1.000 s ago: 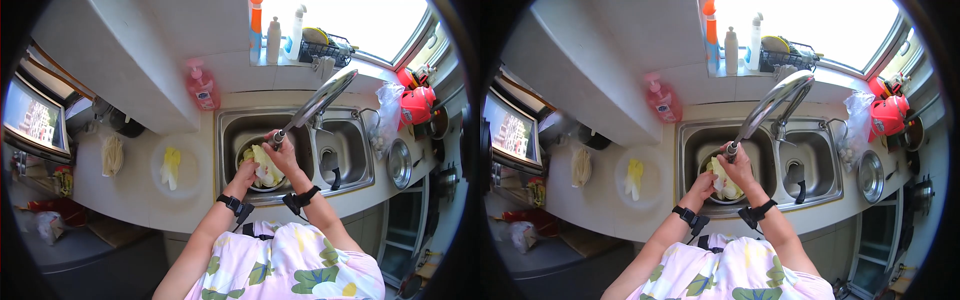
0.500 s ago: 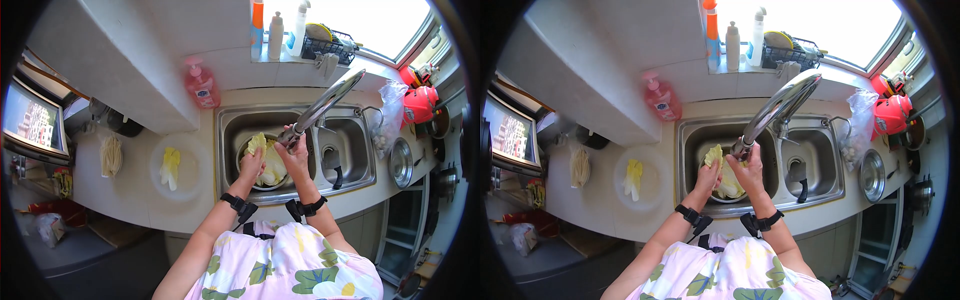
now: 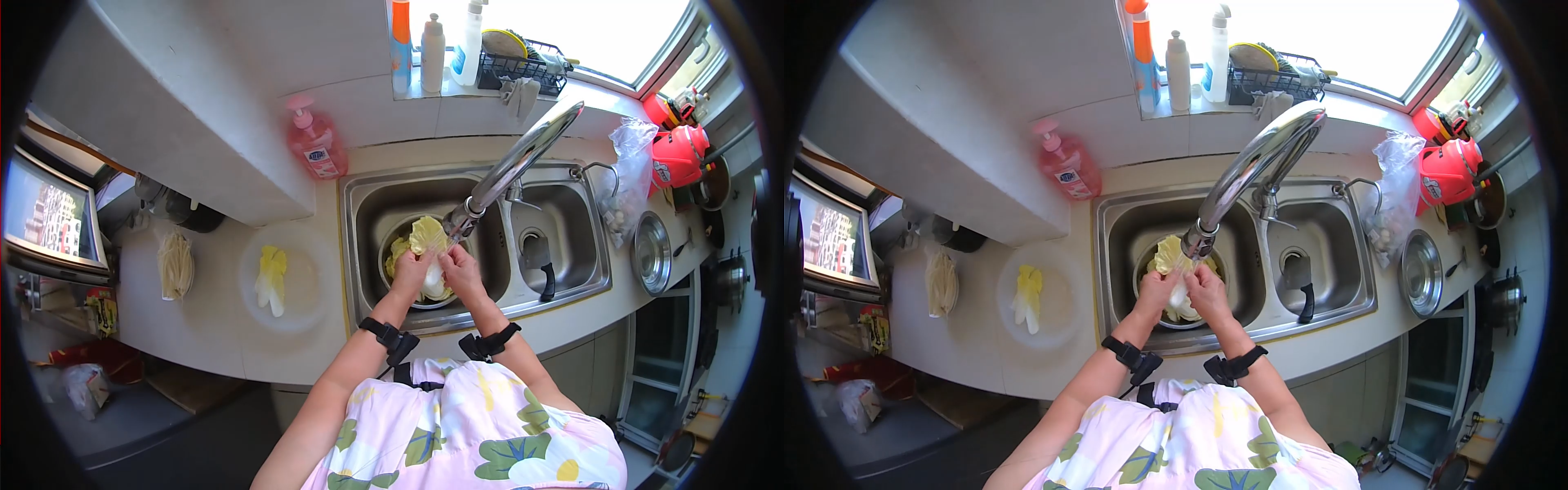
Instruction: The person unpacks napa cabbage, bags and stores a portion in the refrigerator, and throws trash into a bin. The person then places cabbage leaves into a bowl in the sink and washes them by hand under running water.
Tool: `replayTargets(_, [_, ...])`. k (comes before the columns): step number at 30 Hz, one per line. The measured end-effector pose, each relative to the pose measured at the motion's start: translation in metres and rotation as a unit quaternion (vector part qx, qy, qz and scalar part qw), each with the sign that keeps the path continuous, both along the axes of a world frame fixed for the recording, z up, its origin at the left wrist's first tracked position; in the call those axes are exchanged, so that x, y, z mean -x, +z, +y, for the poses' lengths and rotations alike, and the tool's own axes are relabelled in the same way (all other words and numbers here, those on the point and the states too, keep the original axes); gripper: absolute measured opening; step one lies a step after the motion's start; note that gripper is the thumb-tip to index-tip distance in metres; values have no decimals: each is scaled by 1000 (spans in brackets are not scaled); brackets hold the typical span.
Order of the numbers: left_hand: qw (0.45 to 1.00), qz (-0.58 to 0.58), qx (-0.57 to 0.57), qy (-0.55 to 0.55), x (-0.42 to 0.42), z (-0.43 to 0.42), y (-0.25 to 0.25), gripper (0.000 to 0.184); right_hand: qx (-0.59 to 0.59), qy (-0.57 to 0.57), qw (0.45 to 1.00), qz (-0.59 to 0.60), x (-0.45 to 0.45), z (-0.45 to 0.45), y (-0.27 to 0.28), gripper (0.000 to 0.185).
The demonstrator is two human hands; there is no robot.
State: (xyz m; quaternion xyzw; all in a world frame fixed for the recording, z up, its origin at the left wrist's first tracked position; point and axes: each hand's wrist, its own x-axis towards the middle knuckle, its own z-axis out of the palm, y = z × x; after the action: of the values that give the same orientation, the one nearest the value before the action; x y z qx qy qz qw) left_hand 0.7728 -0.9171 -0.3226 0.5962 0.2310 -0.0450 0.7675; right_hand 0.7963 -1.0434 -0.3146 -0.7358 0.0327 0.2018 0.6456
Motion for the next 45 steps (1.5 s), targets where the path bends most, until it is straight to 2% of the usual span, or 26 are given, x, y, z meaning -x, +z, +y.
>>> replayTargets(3, [995,49,-87,-29,-2,5,-11,22,-18,-4,1000,3,4,7,19,13])
replayTargets(5, [968,71,-228,-76,-3,6,-21,22,-50,-21,998,10,5,8,18,11])
replayTargets(6, [968,71,-228,-76,-2,6,-26,22,-49,-13,999,-3,4,7,8,10])
replayTargets(8, [996,70,-12,-46,0,4,-23,22,-48,-6,999,-17,2,3,1,10])
replayTargets(9, [996,70,-11,-46,4,1,-21,22,-42,-22,999,-15,1,1,-2,15])
replayTargets(11, [995,-28,73,-62,13,-5,-6,25,-36,-38,999,-13,-3,-3,-5,22])
replayTargets(14, [991,-16,121,-60,14,-4,1,32,-34,-4,999,-34,-4,-7,-5,23])
replayTargets(16, [993,-3,102,-66,13,-2,4,32,-131,-33,989,57,-3,-5,3,22])
replayTargets(19, [996,-10,62,-68,14,2,7,32,-173,-51,975,128,2,-1,21,22])
replayTargets(25, [993,-60,75,-73,21,5,29,32,-168,-17,984,62,0,3,26,26])
replayTargets(27, [993,11,-42,-113,23,11,42,36,-182,-21,983,34,-5,4,11,28])
replayTargets(28, [993,12,-40,-113,30,14,39,36,48,63,996,-31,-9,-3,-2,29])
replayTargets(29, [957,-12,-257,-132,36,17,35,38,273,143,947,-93,-11,-10,-9,31])
replayTargets(30, [874,-40,-463,-143,39,24,31,39,273,142,947,-96,-9,-17,-16,31])
replayTargets(31, [856,-91,-502,-86,44,33,29,42,321,119,931,-124,-9,-23,-18,30])
replayTargets(33, [829,-177,-530,18,57,62,40,41,374,101,911,-140,2,-34,-20,30])
replayTargets(35, [755,-137,-637,71,76,90,56,49,286,69,941,-168,2,-38,-5,24])
replayTargets(36, [716,-104,-683,96,86,104,56,53,286,66,941,-167,3,-43,-7,24])
replayTargets(37, [703,-67,-699,111,97,118,47,53,373,114,908,-155,2,-50,-10,25])
replayTargets(38, [700,-70,-702,111,104,126,39,53,454,161,865,-143,1,-52,-9,26])
replayTargets(39, [719,-15,-685,121,110,133,29,52,451,159,866,-145,1,-51,-9,26])
replayTargets(40, [735,43,-663,131,116,139,17,51,395,104,895,-177,4,-50,-7,27])
replayTargets(41, [774,29,-630,56,121,143,10,46,337,50,918,-205,10,-50,-7,28])
replayTargets(42, [775,34,-629,57,126,139,0,46,337,56,918,-203,13,-53,-10,28])
replayTargets(44, [738,-63,-672,4,121,117,6,41,467,182,852,-148,10,-56,-17,28])
replayTargets(45, [737,-64,-673,6,118,106,9,41,451,164,864,-150,13,-56,-21,26])
